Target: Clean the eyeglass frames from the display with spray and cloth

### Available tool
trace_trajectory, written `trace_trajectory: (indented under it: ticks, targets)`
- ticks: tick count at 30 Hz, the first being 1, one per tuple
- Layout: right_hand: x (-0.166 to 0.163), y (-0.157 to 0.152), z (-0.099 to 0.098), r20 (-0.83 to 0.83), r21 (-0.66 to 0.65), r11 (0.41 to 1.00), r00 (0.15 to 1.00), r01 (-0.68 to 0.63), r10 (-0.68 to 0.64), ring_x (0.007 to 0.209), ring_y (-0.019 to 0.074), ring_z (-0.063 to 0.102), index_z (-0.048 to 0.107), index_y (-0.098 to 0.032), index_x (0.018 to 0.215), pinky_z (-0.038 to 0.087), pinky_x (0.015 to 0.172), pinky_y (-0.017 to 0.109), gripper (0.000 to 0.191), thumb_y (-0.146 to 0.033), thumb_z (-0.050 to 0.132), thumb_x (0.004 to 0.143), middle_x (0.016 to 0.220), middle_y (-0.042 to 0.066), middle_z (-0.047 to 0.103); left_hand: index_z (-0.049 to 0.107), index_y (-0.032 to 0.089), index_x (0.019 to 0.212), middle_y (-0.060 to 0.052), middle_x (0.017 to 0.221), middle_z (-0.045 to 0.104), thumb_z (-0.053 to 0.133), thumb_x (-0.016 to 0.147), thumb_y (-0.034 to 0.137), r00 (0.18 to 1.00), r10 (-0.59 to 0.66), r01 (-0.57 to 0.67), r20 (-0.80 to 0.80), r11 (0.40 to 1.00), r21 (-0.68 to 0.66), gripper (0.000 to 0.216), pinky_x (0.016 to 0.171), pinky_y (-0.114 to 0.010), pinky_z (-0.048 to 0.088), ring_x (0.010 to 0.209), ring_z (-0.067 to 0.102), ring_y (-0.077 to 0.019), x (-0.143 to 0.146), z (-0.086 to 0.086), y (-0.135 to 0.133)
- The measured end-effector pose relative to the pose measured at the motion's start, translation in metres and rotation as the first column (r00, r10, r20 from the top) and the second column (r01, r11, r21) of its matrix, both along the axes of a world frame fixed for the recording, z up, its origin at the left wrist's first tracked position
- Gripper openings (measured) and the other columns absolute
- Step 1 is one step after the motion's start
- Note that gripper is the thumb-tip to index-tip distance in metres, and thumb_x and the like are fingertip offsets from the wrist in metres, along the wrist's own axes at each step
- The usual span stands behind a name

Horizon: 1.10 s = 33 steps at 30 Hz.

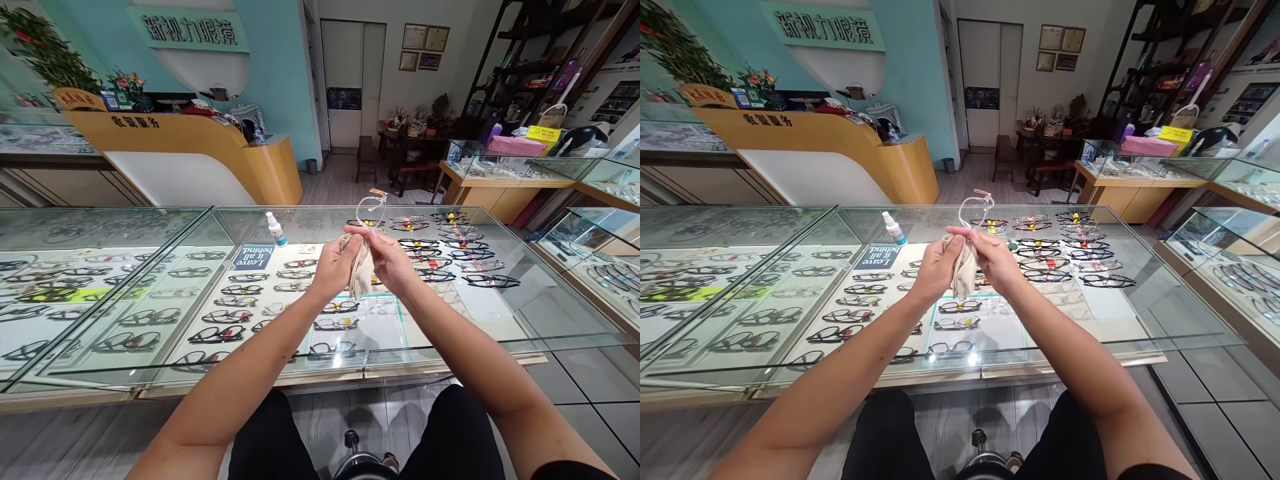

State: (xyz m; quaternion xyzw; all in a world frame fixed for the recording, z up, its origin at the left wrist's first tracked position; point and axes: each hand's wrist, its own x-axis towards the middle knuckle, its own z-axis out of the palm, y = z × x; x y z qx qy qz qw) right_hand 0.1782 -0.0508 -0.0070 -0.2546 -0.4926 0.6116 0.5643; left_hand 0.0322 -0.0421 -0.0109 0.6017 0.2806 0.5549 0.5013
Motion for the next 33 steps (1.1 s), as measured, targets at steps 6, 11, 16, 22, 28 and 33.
trace_trajectory:
  ticks: [6, 11, 16, 22, 28, 33]
  targets:
    - [0.005, 0.007, -0.004, -0.030, 0.014, 0.999, 0.999, 0.032, -0.031, 0.095, 0.0249, 0.079, 0.088, -0.025, 0.118, 0.065, 0.088, 0.040, 0.047, -0.063, 0.083, 0.092, 0.106, 0.008, 0.087, 0.065, 0.019, 0.077, -0.001, 0.064, 0.062, 0.071, 0.088, 0.090, 0.994, -0.096, 0.093, -0.057, 0.995, -0.040, 0.072, 0.055, -0.029, 0.045, 0.060, 0.056, -0.0147, -0.005, 0.001, 0.010]
    - [0.013, 0.016, -0.003, -0.058, 0.060, 0.992, 0.993, 0.110, -0.107, 0.110, 0.0258, 0.079, 0.088, -0.027, 0.109, 0.065, 0.097, 0.040, 0.044, -0.066, 0.085, 0.089, 0.125, 0.006, 0.086, 0.067, 0.020, 0.077, -0.001, 0.064, 0.065, 0.075, 0.082, 0.093, 1.000, 0.007, -0.008, -0.018, 0.999, -0.041, 0.074, 0.059, -0.028, 0.051, 0.061, 0.060, -0.0151, -0.012, -0.008, 0.030]
    - [0.025, 0.022, 0.003, -0.058, 0.092, 0.975, 0.978, 0.204, -0.199, 0.120, 0.0256, 0.076, 0.086, -0.029, 0.103, 0.061, 0.103, 0.039, 0.043, -0.070, 0.084, 0.088, 0.126, 0.005, 0.086, 0.065, 0.022, 0.082, 0.001, 0.065, 0.061, 0.077, 0.083, 0.089, 0.976, 0.210, -0.208, 0.060, 0.977, -0.035, 0.068, 0.055, -0.027, 0.048, 0.058, 0.057, -0.0148, -0.028, -0.010, 0.060]
    - [0.031, 0.026, 0.005, -0.053, 0.069, 0.975, 0.977, 0.209, -0.206, 0.114, 0.0240, 0.076, 0.084, -0.028, 0.096, 0.057, 0.095, 0.036, 0.040, -0.067, 0.084, 0.087, 0.113, 0.006, 0.085, 0.054, 0.024, 0.078, -0.001, 0.073, 0.055, 0.054, 0.100, 0.085, 0.878, 0.448, -0.403, -0.169, 0.881, 0.246, 0.065, 0.067, -0.032, 0.042, 0.070, 0.052, -0.0183, -0.053, -0.008, 0.076]
    - [0.032, 0.028, 0.004, -0.019, 0.054, 0.989, 0.990, 0.139, -0.138, 0.092, 0.0217, 0.072, 0.078, -0.025, 0.082, 0.053, 0.082, 0.035, 0.041, -0.065, 0.085, 0.085, 0.090, 0.006, 0.079, 0.057, 0.024, 0.071, -0.011, 0.080, 0.070, 0.035, 0.111, 0.054, 0.391, 0.455, -0.368, -0.800, 0.874, 0.317, 0.054, 0.075, -0.040, 0.043, 0.082, 0.066, -0.0302, -0.069, -0.016, 0.083]
    - [0.032, 0.026, 0.004, 0.013, 0.087, 0.996, 1.000, 0.022, -0.023, 0.083, 0.0204, 0.069, 0.080, -0.024, 0.078, 0.052, 0.080, 0.034, 0.043, -0.066, 0.086, 0.085, 0.086, 0.005, 0.078, 0.073, 0.019, 0.127, -0.022, 0.136, 0.076, 0.057, 0.101, 0.039, 0.183, 0.446, -0.315, -0.876, 0.870, 0.378, 0.037, 0.106, -0.051, 0.051, 0.129, 0.070, -0.0414, -0.070, -0.025, 0.087]
